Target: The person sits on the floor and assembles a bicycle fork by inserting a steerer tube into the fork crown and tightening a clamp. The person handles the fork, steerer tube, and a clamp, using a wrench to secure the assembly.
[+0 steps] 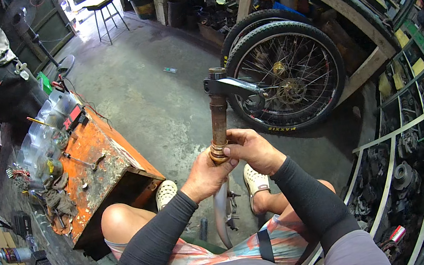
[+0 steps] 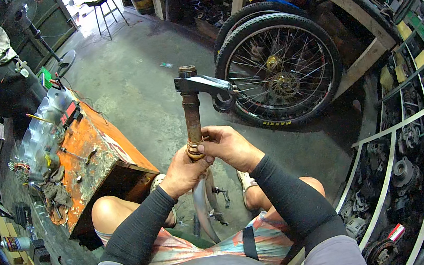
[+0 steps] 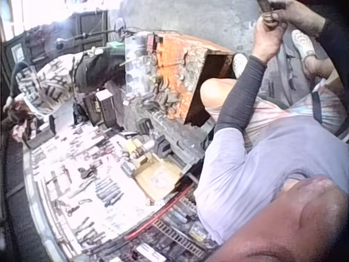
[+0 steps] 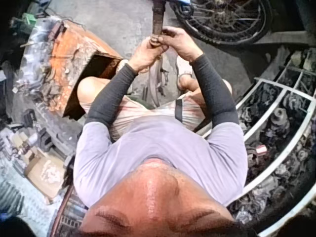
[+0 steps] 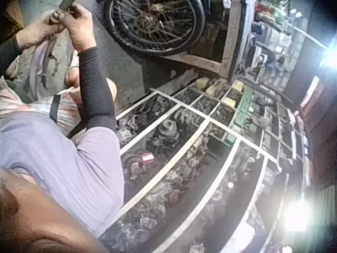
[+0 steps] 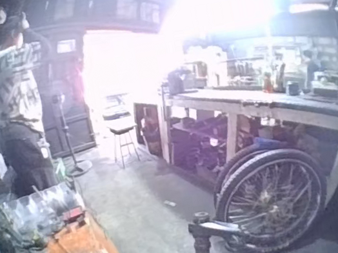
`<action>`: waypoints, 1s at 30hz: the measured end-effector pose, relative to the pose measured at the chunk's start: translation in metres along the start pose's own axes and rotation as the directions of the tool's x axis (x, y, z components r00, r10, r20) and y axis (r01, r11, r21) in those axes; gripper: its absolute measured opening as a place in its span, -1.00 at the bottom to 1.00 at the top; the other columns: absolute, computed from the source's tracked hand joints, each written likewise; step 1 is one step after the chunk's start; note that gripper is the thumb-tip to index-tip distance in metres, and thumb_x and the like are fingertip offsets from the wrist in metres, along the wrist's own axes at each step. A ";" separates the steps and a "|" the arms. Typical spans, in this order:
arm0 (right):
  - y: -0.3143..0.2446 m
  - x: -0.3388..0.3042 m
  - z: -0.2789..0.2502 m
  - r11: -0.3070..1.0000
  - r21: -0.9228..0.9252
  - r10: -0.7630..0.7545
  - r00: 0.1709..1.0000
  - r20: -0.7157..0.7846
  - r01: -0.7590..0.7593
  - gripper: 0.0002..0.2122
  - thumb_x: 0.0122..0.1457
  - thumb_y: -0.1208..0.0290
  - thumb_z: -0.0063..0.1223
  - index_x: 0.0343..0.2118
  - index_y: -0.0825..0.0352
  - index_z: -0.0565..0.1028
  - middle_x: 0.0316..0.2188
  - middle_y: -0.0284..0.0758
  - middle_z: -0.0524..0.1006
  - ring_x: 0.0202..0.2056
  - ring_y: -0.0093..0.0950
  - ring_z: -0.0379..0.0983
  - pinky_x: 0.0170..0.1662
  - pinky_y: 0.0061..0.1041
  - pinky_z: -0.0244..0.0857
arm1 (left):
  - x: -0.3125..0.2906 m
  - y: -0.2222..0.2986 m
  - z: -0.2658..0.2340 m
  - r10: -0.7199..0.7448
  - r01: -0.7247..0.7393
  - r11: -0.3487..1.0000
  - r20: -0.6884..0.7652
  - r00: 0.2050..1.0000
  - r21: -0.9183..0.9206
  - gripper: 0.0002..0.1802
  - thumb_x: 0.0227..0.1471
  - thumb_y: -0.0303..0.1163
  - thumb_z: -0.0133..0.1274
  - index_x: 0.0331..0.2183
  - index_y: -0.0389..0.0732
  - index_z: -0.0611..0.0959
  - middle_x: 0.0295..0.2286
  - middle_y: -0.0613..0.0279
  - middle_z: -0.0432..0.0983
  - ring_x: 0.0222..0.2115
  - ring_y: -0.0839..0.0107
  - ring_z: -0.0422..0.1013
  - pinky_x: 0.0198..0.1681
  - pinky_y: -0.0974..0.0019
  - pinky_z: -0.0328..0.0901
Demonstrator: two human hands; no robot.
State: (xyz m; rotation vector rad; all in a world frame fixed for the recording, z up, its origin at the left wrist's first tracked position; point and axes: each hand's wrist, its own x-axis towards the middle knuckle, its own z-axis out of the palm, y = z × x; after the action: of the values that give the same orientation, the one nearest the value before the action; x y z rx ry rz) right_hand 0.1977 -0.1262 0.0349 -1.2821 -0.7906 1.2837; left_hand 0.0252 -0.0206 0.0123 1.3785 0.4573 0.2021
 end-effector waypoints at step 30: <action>-0.012 -0.015 0.000 0.958 -0.269 0.092 0.995 -0.038 -0.099 -0.65 0.21 0.34 0.54 -0.04 0.44 0.72 0.00 -0.23 0.73 0.02 -0.44 0.64 0.19 -0.34 0.46 | -0.006 0.018 0.002 0.040 0.009 0.861 -0.085 0.996 0.509 -0.63 0.18 -0.36 0.40 -0.04 -0.25 0.67 -0.28 0.13 0.71 -0.25 0.37 0.62 -0.11 0.19 0.50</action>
State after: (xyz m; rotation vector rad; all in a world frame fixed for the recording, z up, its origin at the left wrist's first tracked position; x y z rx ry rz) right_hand 0.1974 -0.1386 0.0499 -1.5685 -0.9193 1.2635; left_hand 0.0230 -0.0218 0.0314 1.9010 0.6061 0.1641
